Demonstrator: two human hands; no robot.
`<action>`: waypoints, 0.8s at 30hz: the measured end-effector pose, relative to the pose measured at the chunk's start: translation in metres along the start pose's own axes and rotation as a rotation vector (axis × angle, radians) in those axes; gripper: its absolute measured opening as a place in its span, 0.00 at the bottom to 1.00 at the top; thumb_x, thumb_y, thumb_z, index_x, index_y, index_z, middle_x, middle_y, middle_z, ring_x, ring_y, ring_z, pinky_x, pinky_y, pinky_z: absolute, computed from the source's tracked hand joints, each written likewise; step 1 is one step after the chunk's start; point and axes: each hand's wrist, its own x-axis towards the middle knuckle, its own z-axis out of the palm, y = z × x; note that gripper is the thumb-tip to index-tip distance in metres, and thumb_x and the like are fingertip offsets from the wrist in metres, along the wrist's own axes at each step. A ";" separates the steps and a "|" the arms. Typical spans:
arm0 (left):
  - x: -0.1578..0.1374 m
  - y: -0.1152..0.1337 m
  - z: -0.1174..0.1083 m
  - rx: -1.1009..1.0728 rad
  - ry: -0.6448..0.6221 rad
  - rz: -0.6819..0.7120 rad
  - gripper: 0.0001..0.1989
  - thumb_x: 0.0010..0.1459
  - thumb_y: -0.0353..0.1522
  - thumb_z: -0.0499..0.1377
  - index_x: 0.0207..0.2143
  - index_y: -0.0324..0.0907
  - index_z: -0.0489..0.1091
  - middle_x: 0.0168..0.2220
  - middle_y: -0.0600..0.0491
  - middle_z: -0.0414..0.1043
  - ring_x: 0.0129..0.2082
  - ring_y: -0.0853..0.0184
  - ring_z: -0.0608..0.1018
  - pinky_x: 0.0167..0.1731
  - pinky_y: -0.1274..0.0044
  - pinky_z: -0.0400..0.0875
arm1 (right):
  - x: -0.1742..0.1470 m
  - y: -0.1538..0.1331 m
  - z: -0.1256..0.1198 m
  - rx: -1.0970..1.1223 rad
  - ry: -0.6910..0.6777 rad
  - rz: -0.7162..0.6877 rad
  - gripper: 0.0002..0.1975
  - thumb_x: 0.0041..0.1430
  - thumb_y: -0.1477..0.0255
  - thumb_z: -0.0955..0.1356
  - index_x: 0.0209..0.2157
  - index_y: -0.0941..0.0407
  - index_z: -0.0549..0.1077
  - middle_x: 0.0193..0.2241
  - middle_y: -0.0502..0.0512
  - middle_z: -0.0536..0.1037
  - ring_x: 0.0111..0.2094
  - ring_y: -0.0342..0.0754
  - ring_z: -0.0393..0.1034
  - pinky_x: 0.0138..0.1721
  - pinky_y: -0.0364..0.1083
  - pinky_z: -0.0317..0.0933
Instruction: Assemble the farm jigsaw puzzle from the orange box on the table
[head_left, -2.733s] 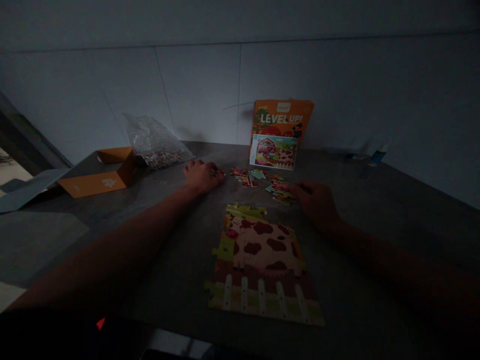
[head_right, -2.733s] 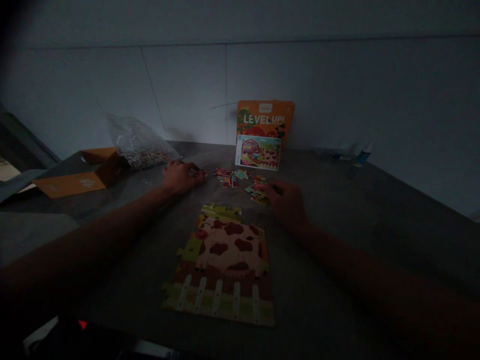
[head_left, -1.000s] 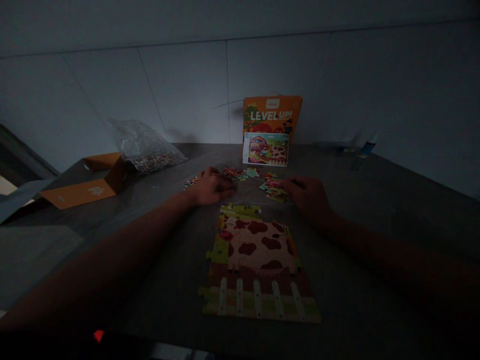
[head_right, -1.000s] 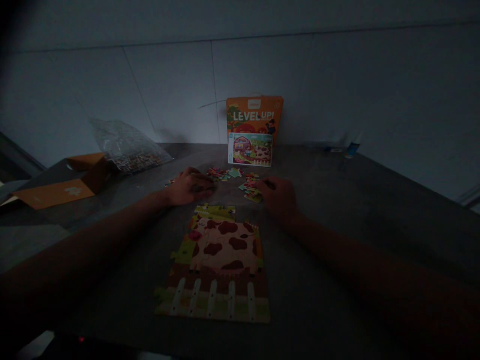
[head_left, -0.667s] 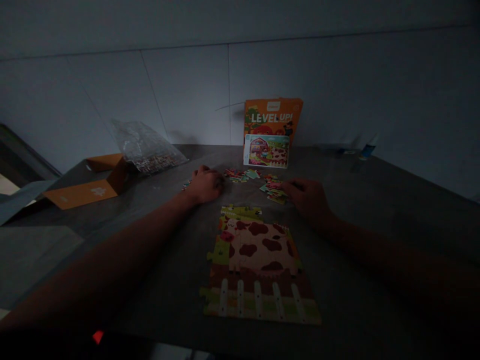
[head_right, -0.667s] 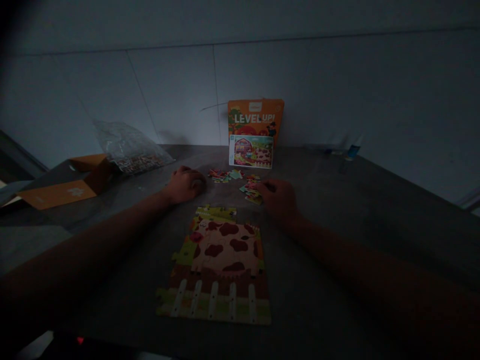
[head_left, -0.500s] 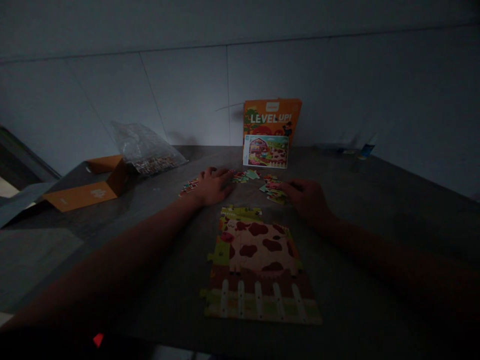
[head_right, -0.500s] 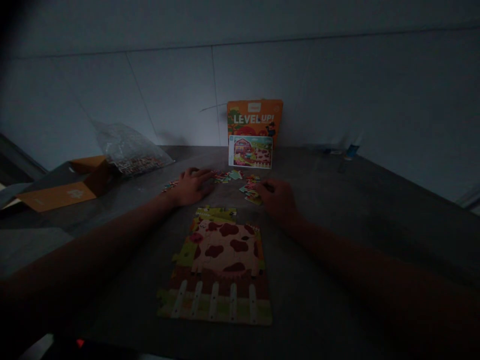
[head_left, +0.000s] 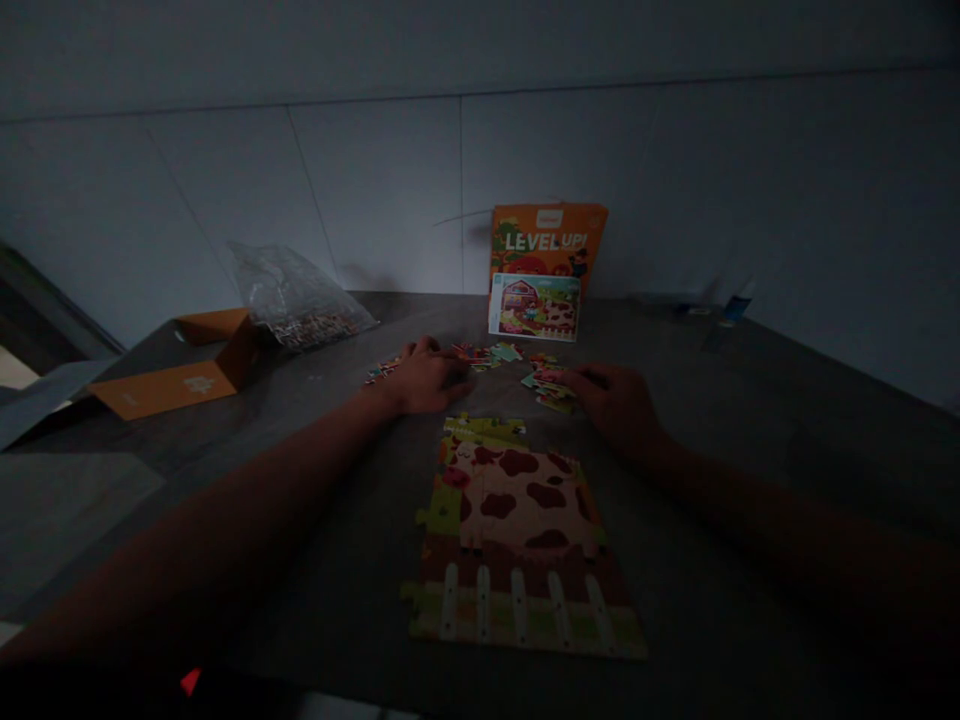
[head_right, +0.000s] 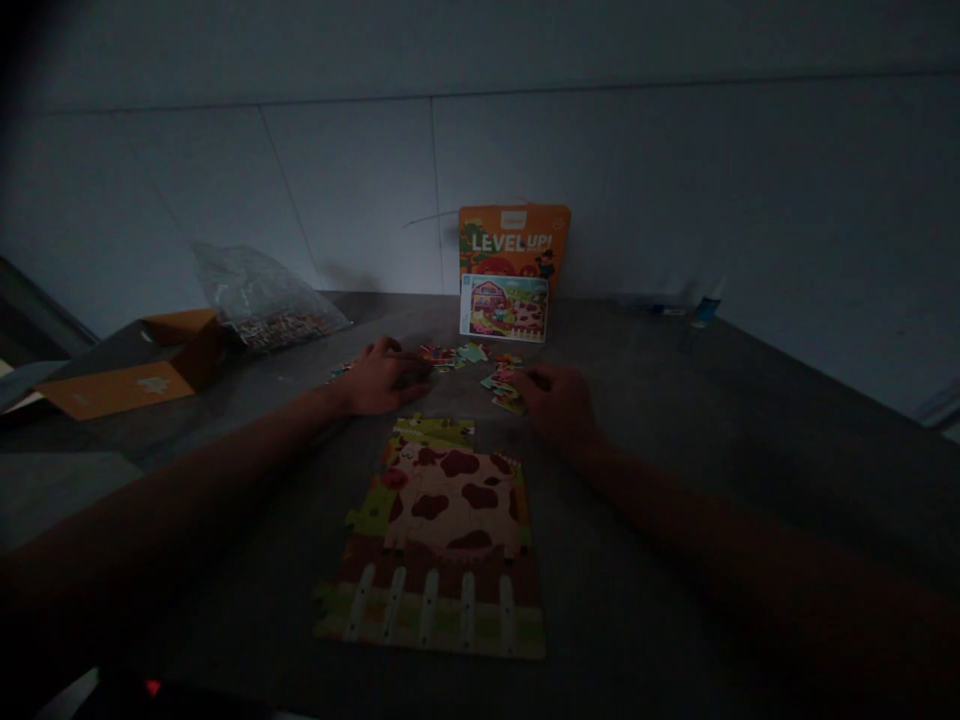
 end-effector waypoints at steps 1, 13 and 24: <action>0.000 0.001 0.000 0.007 0.021 0.006 0.20 0.60 0.45 0.52 0.49 0.49 0.74 0.54 0.52 0.72 0.54 0.48 0.63 0.52 0.57 0.57 | 0.000 0.000 0.000 -0.002 0.003 -0.006 0.18 0.49 0.58 0.68 0.24 0.60 0.78 0.19 0.53 0.73 0.23 0.46 0.65 0.25 0.44 0.54; -0.001 0.000 0.002 -0.001 -0.018 -0.036 0.27 0.59 0.51 0.51 0.56 0.51 0.68 0.60 0.51 0.64 0.54 0.44 0.63 0.49 0.54 0.60 | 0.000 0.003 0.002 -0.021 -0.001 -0.045 0.18 0.51 0.58 0.67 0.25 0.60 0.78 0.21 0.54 0.76 0.25 0.47 0.68 0.25 0.44 0.55; 0.005 -0.001 0.004 0.005 0.113 -0.054 0.18 0.60 0.45 0.54 0.43 0.43 0.74 0.35 0.49 0.77 0.43 0.57 0.73 0.46 0.66 0.65 | 0.001 0.004 0.001 -0.043 -0.009 -0.057 0.18 0.52 0.58 0.66 0.26 0.59 0.79 0.21 0.53 0.76 0.25 0.47 0.67 0.25 0.44 0.55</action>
